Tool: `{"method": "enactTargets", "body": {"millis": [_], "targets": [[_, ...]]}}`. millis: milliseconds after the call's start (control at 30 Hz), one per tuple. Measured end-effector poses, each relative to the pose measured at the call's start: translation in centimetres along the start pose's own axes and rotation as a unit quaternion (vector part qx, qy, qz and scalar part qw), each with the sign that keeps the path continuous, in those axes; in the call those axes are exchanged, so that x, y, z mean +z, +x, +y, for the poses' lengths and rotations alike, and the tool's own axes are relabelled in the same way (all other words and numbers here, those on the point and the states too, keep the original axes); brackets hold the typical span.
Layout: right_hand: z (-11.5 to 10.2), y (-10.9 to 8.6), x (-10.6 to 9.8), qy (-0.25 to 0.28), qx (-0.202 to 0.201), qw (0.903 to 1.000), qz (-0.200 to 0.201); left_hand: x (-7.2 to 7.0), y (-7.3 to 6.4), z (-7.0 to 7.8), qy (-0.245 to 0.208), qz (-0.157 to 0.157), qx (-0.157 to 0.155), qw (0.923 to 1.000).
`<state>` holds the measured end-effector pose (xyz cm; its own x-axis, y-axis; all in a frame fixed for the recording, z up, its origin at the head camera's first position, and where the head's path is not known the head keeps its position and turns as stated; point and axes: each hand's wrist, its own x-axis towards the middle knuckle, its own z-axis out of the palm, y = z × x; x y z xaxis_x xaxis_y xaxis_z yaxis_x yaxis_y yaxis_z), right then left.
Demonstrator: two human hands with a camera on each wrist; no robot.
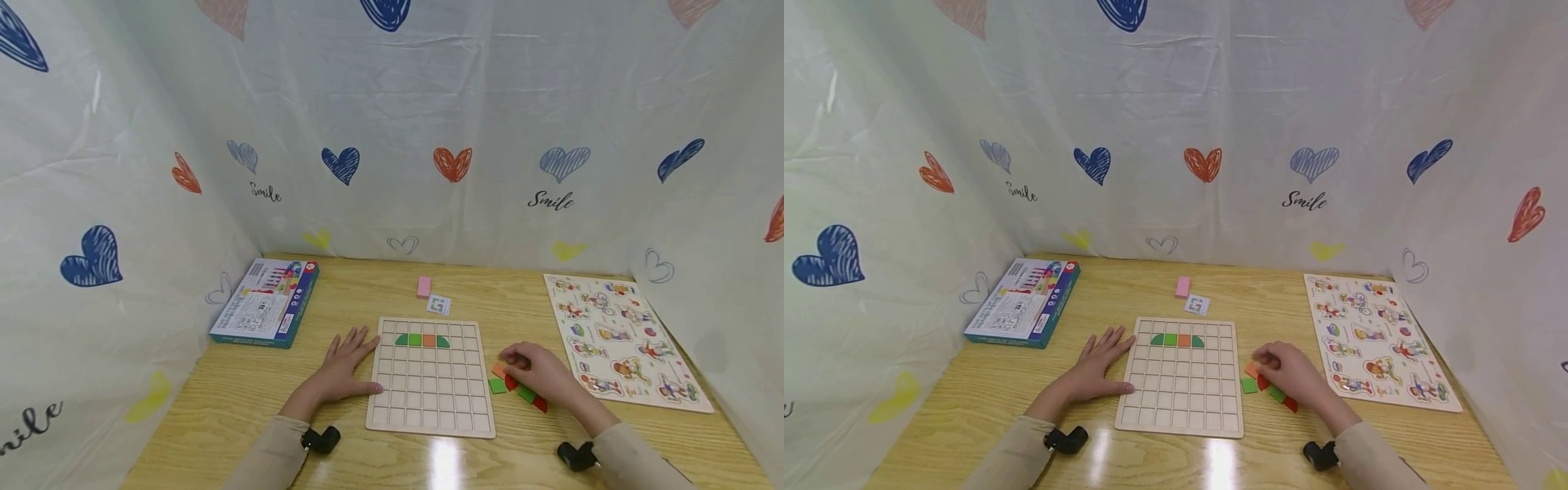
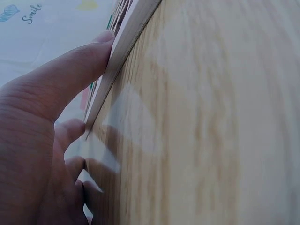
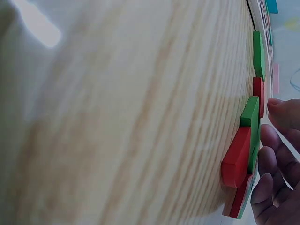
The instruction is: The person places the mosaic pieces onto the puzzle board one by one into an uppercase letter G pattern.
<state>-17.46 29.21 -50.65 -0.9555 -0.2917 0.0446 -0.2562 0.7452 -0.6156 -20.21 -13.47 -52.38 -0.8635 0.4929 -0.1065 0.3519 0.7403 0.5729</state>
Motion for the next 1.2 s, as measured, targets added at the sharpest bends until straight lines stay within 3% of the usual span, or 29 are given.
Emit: {"method": "enactTargets", "body": {"millis": [233, 700, 1200], "targets": [[-0.1, -0.4, 0.1, -0.01, 0.012, 0.9998, -0.009, 0.0, 0.0, 0.0, 0.003, -0.001, 0.001, 1.0], [-0.9, -1.7, 0.7, -0.023, -0.059, 0.9972, -0.039, 0.0, 0.0, 0.0, -0.001, 0.0, 0.002, 1.0], [-1.3, -1.4, 0.7, -0.03, -0.061, 0.9969, -0.04, 0.0, -0.1, 0.0, 0.001, 0.0, 0.0, 1.0]]}}
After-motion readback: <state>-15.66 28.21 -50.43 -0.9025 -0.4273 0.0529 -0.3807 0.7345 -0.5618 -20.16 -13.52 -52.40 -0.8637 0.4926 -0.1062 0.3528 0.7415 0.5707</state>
